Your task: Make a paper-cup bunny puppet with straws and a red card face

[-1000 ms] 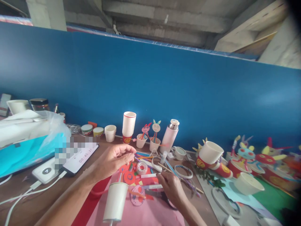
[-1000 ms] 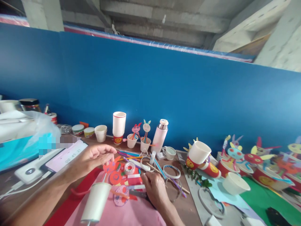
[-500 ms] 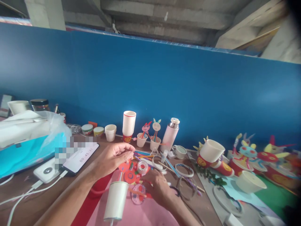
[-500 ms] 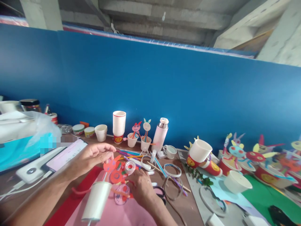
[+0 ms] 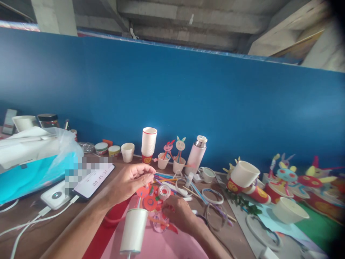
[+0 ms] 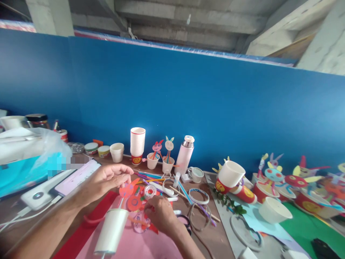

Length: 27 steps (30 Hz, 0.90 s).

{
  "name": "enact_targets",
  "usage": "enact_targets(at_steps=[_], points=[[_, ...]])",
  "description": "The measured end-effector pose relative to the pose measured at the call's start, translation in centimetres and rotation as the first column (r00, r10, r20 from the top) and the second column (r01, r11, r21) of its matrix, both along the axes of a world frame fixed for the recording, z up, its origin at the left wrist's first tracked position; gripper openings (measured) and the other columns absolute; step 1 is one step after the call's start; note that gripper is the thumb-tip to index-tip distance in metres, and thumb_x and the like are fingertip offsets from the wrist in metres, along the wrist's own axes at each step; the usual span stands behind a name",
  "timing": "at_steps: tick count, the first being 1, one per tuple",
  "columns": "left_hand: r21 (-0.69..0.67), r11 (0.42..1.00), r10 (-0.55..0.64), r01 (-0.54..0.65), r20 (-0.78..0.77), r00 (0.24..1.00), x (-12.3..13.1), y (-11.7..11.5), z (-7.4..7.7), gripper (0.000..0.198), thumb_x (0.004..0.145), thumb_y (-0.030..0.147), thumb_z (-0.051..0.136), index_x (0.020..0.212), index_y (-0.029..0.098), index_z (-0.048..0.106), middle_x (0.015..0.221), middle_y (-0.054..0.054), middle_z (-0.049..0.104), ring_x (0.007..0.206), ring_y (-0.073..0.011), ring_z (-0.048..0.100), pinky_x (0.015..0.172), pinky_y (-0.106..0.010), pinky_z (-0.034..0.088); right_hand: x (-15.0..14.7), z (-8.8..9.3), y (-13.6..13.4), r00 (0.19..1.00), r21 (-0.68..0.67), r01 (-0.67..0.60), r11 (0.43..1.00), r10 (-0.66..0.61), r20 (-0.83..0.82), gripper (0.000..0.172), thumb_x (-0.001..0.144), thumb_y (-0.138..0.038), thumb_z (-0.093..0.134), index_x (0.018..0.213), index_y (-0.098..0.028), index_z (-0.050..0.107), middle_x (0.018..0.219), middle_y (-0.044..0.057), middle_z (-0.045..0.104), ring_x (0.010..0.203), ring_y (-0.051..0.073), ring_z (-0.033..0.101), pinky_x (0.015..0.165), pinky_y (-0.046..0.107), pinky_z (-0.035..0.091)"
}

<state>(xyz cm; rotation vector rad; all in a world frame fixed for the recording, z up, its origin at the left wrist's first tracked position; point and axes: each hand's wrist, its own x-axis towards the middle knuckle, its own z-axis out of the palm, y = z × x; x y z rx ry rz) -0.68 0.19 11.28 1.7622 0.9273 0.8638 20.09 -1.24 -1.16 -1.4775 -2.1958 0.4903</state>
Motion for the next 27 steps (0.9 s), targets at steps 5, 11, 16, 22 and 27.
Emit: enact_targets(at_steps=[5,11,16,22,27], points=[[0.005,1.000,0.007,-0.007,0.001,1.000,0.1,0.1,-0.2,0.025,0.079,0.036,0.051,0.090,0.016,0.058,0.076,-0.003,0.062,0.065,-0.0127,0.054,0.064,-0.026,0.044,1.4,0.4,-0.1,0.992,-0.058,0.127,0.990,-0.128,-0.011,0.019,0.071,-0.015,0.045,0.070,-0.019,0.064,0.071,-0.001,0.065,0.065,0.012,0.054,0.058,0.019,0.033],[-0.012,1.000,0.015,-0.015,-0.004,1.000,0.3,0.0,-0.2,0.025,0.078,0.036,0.052,0.090,0.015,0.059,0.075,-0.003,0.062,0.065,-0.0128,0.053,0.064,-0.025,0.043,3.4,1.0,-0.4,0.975,-0.020,0.182,0.983,-0.183,-0.126,0.018,0.075,-0.020,0.044,0.072,-0.020,0.062,0.067,-0.001,0.064,0.063,0.012,0.055,0.059,0.021,0.035],[-0.024,0.999,0.030,-0.031,-0.016,0.999,0.3,0.0,-0.4,0.027,0.077,0.037,0.053,0.091,0.015,0.060,0.076,-0.002,0.062,0.066,-0.0124,0.052,0.063,-0.024,0.042,5.3,1.8,-0.1,0.942,0.010,0.266,0.964,-0.258,-0.216,0.018,0.077,-0.024,0.044,0.073,-0.019,0.061,0.064,-0.001,0.062,0.060,0.014,0.054,0.057,0.022,0.036],[-0.032,0.999,0.012,-0.013,-0.021,1.000,1.6,-0.3,-0.7,0.025,0.076,0.036,0.054,0.083,0.013,0.062,0.067,-0.001,0.060,0.061,-0.0118,0.050,0.059,-0.023,0.040,5.4,4.9,-0.9,0.898,0.102,0.330,0.938,-0.279,-0.341,0.020,0.077,-0.026,0.046,0.075,-0.019,0.064,0.072,0.002,0.066,0.066,0.016,0.058,0.062,0.024,0.040],[-0.087,0.995,-0.059,0.051,-0.088,0.994,3.5,-1.3,-1.5,0.028,0.073,0.039,0.055,0.081,0.013,0.062,0.067,-0.001,0.059,0.060,-0.0121,0.050,0.056,-0.022,0.038,2.4,6.9,-2.3,0.941,0.160,0.134,0.978,-0.076,-0.329,0.016,0.079,-0.020,0.048,0.076,-0.019,0.064,0.071,0.001,0.065,0.067,0.014,0.057,0.063,0.022,0.039]])
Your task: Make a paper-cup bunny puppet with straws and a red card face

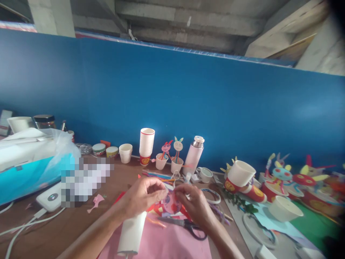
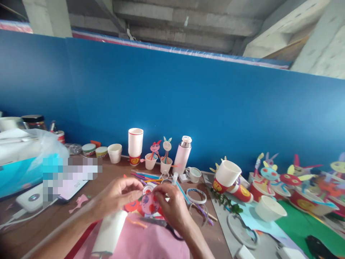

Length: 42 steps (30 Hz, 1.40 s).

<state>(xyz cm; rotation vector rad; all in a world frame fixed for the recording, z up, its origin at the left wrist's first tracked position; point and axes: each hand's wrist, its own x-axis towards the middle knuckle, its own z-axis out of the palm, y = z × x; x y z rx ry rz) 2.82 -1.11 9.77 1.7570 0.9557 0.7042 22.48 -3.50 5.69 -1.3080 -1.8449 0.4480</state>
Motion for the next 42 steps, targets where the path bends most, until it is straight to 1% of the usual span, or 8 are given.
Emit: enact_targets(at_steps=[8,14,18,22,24,30,36,42], points=[[0.049,0.996,0.076,-0.071,-0.111,0.991,0.3,0.2,-0.8,0.027,0.066,0.037,0.061,0.081,0.015,0.064,0.058,0.004,0.051,0.053,-0.0106,0.042,0.047,-0.019,0.031,-2.0,0.6,-0.5,0.997,0.070,-0.062,0.996,0.058,0.056,0.014,0.080,-0.014,0.050,0.075,-0.021,0.062,0.074,-0.002,0.064,0.073,0.013,0.056,0.072,0.024,0.034],[0.026,1.000,0.020,-0.017,-0.102,0.995,0.4,0.6,-1.0,0.019,0.070,0.033,0.056,0.066,0.015,0.061,0.055,0.003,0.052,0.053,-0.0112,0.045,0.050,-0.020,0.033,-1.6,0.4,-0.3,0.998,0.073,-0.053,0.996,0.051,0.024,0.015,0.081,-0.018,0.050,0.082,-0.024,0.064,0.078,-0.002,0.067,0.077,0.015,0.058,0.076,0.026,0.035],[0.045,0.992,0.120,-0.119,-0.015,0.993,0.3,1.3,-1.9,0.019,0.070,0.033,0.055,0.065,0.015,0.058,0.054,0.003,0.053,0.050,-0.0104,0.045,0.048,-0.019,0.033,0.2,0.6,0.4,0.970,0.044,0.109,0.993,-0.096,-0.222,0.020,0.082,-0.031,0.050,0.093,-0.021,0.064,0.092,0.003,0.066,0.087,0.019,0.057,0.078,0.028,0.039],[0.028,0.957,0.283,-0.289,0.124,0.951,0.1,2.0,-2.2,0.019,0.073,0.033,0.053,0.064,0.017,0.051,0.051,0.005,0.051,0.043,-0.0087,0.044,0.043,-0.018,0.032,2.3,-0.5,1.8,0.756,-0.116,0.234,0.965,-0.255,-0.603,0.034,0.082,-0.045,0.046,0.096,-0.017,0.060,0.089,0.006,0.065,0.080,0.019,0.059,0.071,0.027,0.044],[-0.008,0.942,0.332,-0.336,0.171,0.928,0.2,2.1,-2.2,0.019,0.073,0.033,0.052,0.064,0.017,0.049,0.050,0.004,0.053,0.039,-0.0082,0.044,0.041,-0.018,0.033,2.1,-1.3,2.1,0.677,-0.189,0.160,0.969,-0.247,-0.693,0.037,0.081,-0.049,0.045,0.093,-0.016,0.059,0.082,0.006,0.065,0.071,0.017,0.059,0.065,0.027,0.045],[-0.040,0.955,0.296,-0.295,0.238,0.925,1.0,1.7,-2.7,0.017,0.075,0.030,0.050,0.066,0.016,0.050,0.053,0.002,0.059,0.039,-0.0084,0.047,0.041,-0.019,0.036,-2.3,-1.9,1.0,0.677,-0.185,-0.226,0.956,0.018,-0.736,0.032,0.073,-0.044,0.060,0.091,-0.017,0.057,0.081,0.004,0.062,0.073,0.016,0.055,0.070,0.027,0.043],[-0.178,0.982,0.102,-0.067,0.195,0.976,1.3,1.2,-2.7,0.012,0.073,0.025,0.051,0.069,0.014,0.053,0.057,0.001,0.060,0.041,-0.0070,0.048,0.042,-0.018,0.035,-2.2,-1.4,0.8,0.704,-0.254,-0.175,0.951,-0.059,-0.708,0.025,0.077,-0.039,0.056,0.069,-0.015,0.055,0.062,-0.001,0.054,0.058,0.010,0.047,0.060,0.022,0.037],[-0.216,0.974,0.108,-0.073,0.157,0.982,1.2,1.3,-2.6,0.018,0.072,0.030,0.055,0.079,0.014,0.057,0.052,0.004,0.055,0.041,-0.0075,0.047,0.041,-0.018,0.034,-1.6,-1.5,1.0,0.769,-0.250,-0.191,0.949,-0.014,-0.640,0.024,0.076,-0.037,0.056,0.066,-0.015,0.055,0.060,-0.001,0.054,0.059,0.011,0.047,0.061,0.021,0.037]])
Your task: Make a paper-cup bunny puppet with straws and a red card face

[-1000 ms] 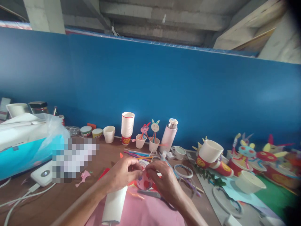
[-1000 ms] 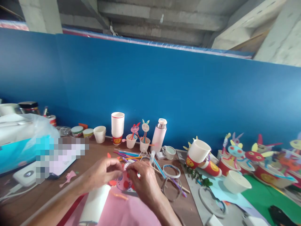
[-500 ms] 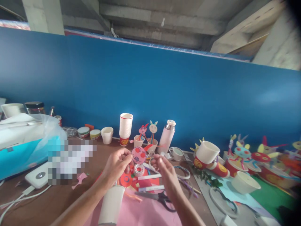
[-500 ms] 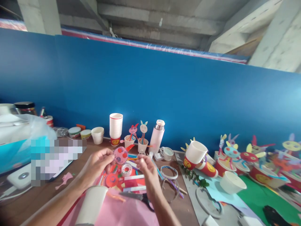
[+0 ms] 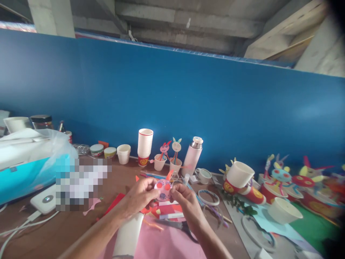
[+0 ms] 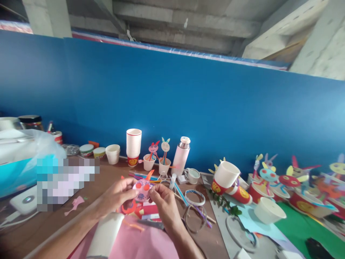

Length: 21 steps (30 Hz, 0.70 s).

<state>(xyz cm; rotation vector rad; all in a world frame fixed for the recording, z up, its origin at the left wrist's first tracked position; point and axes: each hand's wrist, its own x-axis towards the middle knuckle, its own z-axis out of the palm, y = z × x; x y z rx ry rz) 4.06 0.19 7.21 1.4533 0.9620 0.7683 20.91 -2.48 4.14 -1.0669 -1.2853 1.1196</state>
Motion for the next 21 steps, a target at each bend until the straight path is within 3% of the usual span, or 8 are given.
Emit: enact_targets(at_steps=[9,15,21], points=[[0.045,0.993,-0.112,0.112,0.003,0.994,-0.8,0.3,0.4,0.028,0.073,0.038,0.059,0.071,0.011,0.065,0.057,-0.004,0.061,0.046,-0.0094,0.047,0.046,-0.020,0.035,-0.3,0.1,-0.2,0.997,-0.017,-0.060,0.998,0.059,-0.044,0.025,0.075,-0.039,0.056,0.064,-0.016,0.052,0.061,-0.001,0.052,0.058,0.011,0.046,0.060,0.021,0.038],[0.065,0.997,-0.044,0.048,-0.065,0.997,-1.0,0.5,0.4,0.027,0.069,0.038,0.062,0.061,0.013,0.060,0.050,-0.001,0.058,0.043,-0.0096,0.047,0.043,-0.020,0.032,-0.4,-0.2,-0.2,1.000,0.030,-0.024,0.999,0.025,-0.011,0.028,0.075,-0.042,0.056,0.067,-0.016,0.052,0.062,-0.002,0.051,0.058,0.010,0.045,0.058,0.021,0.038],[0.111,0.993,0.020,-0.026,0.052,0.998,-0.7,0.4,0.2,0.025,0.072,0.036,0.059,0.062,0.013,0.059,0.053,0.000,0.057,0.046,-0.0094,0.048,0.047,-0.021,0.035,-0.3,0.0,-0.2,1.000,0.067,0.009,0.998,-0.009,0.004,0.026,0.077,-0.040,0.056,0.069,-0.016,0.051,0.062,-0.002,0.049,0.058,0.010,0.045,0.058,0.020,0.038]])
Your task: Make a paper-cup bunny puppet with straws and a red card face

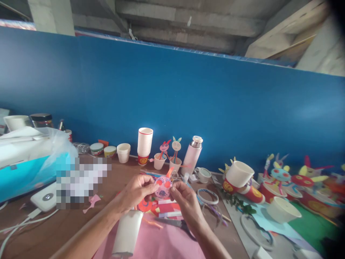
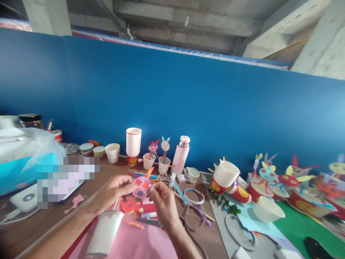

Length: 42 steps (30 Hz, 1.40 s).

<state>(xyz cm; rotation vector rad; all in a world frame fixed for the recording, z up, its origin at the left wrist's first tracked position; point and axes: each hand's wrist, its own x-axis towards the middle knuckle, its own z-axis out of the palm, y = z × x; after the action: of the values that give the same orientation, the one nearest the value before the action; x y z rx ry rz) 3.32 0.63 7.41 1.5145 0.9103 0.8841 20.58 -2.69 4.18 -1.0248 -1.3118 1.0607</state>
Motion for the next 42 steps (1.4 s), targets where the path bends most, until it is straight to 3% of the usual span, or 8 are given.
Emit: enact_targets(at_steps=[10,14,16,20,24,27,34,42], points=[[-0.153,0.988,0.048,-0.027,0.134,0.990,0.0,-0.1,0.3,0.024,0.069,0.037,0.063,0.072,0.013,0.060,0.059,0.000,0.057,0.048,-0.0087,0.049,0.046,-0.019,0.035,-0.2,-0.1,0.1,1.000,0.009,-0.002,1.000,0.002,0.022,0.027,0.077,-0.042,0.054,0.069,-0.016,0.055,0.063,0.000,0.057,0.060,0.012,0.051,0.059,0.022,0.041],[-0.117,0.988,0.120,-0.101,0.168,0.978,-0.7,0.2,0.8,0.022,0.069,0.033,0.064,0.066,0.013,0.056,0.055,0.005,0.048,0.041,-0.0040,0.040,0.040,-0.017,0.029,0.0,-1.6,0.8,0.974,0.001,0.006,1.000,-0.006,0.225,0.020,0.078,-0.032,0.051,0.074,-0.017,0.064,0.068,0.001,0.063,0.065,0.014,0.056,0.063,0.023,0.041],[-0.104,0.987,0.136,-0.119,0.178,0.975,-1.0,0.4,1.1,0.022,0.070,0.033,0.063,0.063,0.014,0.054,0.054,0.006,0.046,0.040,-0.0037,0.039,0.040,-0.017,0.029,-0.1,-2.7,1.1,0.911,0.043,0.026,0.999,-0.041,0.411,0.018,0.077,-0.024,0.050,0.077,-0.019,0.067,0.073,0.002,0.066,0.069,0.015,0.057,0.063,0.023,0.039],[-0.085,0.989,0.131,-0.118,0.169,0.977,-1.4,0.5,1.5,0.022,0.072,0.033,0.061,0.065,0.013,0.055,0.053,0.004,0.049,0.041,-0.0041,0.039,0.041,-0.018,0.029,-1.0,-5.0,1.5,0.702,0.149,-0.004,0.989,-0.103,0.704,0.022,0.075,-0.015,0.048,0.072,-0.022,0.068,0.071,0.001,0.065,0.067,0.014,0.055,0.061,0.023,0.034],[-0.093,0.989,0.127,-0.111,0.184,0.975,-1.6,0.6,1.4,0.021,0.072,0.033,0.062,0.068,0.013,0.056,0.051,0.004,0.049,0.040,-0.0044,0.039,0.041,-0.018,0.029,-1.9,-6.4,1.7,0.517,0.217,-0.019,0.976,-0.176,0.838,0.022,0.074,-0.013,0.048,0.059,-0.020,0.062,0.063,0.000,0.062,0.063,0.014,0.053,0.061,0.024,0.030],[-0.104,0.989,0.121,-0.101,0.207,0.971,-1.6,0.6,1.4,0.020,0.071,0.032,0.062,0.067,0.013,0.055,0.051,0.004,0.047,0.041,-0.0045,0.039,0.040,-0.018,0.028,-2.3,-6.7,1.7,0.465,0.215,-0.036,0.976,-0.174,0.868,0.019,0.076,-0.017,0.050,0.061,-0.020,0.061,0.064,0.000,0.063,0.064,0.014,0.053,0.061,0.024,0.029],[-0.073,0.994,0.091,-0.078,0.192,0.977,-1.5,0.4,1.4,0.018,0.073,0.028,0.060,0.068,0.013,0.055,0.054,0.004,0.047,0.043,-0.0044,0.038,0.042,-0.018,0.029,-2.4,-7.3,1.9,0.408,0.171,0.041,0.984,-0.173,0.897,0.014,0.075,-0.021,0.050,0.066,-0.021,0.061,0.071,0.001,0.064,0.069,0.015,0.055,0.064,0.024,0.030],[-0.059,0.995,0.083,-0.074,0.165,0.983,-1.5,0.6,1.2,0.018,0.074,0.030,0.059,0.069,0.013,0.055,0.054,0.003,0.048,0.044,-0.0044,0.039,0.043,-0.018,0.028,-2.6,-8.2,2.0,0.514,0.165,0.094,0.982,-0.190,0.837,0.009,0.072,-0.018,0.051,0.073,-0.022,0.060,0.077,0.001,0.063,0.075,0.017,0.056,0.070,0.026,0.032]])
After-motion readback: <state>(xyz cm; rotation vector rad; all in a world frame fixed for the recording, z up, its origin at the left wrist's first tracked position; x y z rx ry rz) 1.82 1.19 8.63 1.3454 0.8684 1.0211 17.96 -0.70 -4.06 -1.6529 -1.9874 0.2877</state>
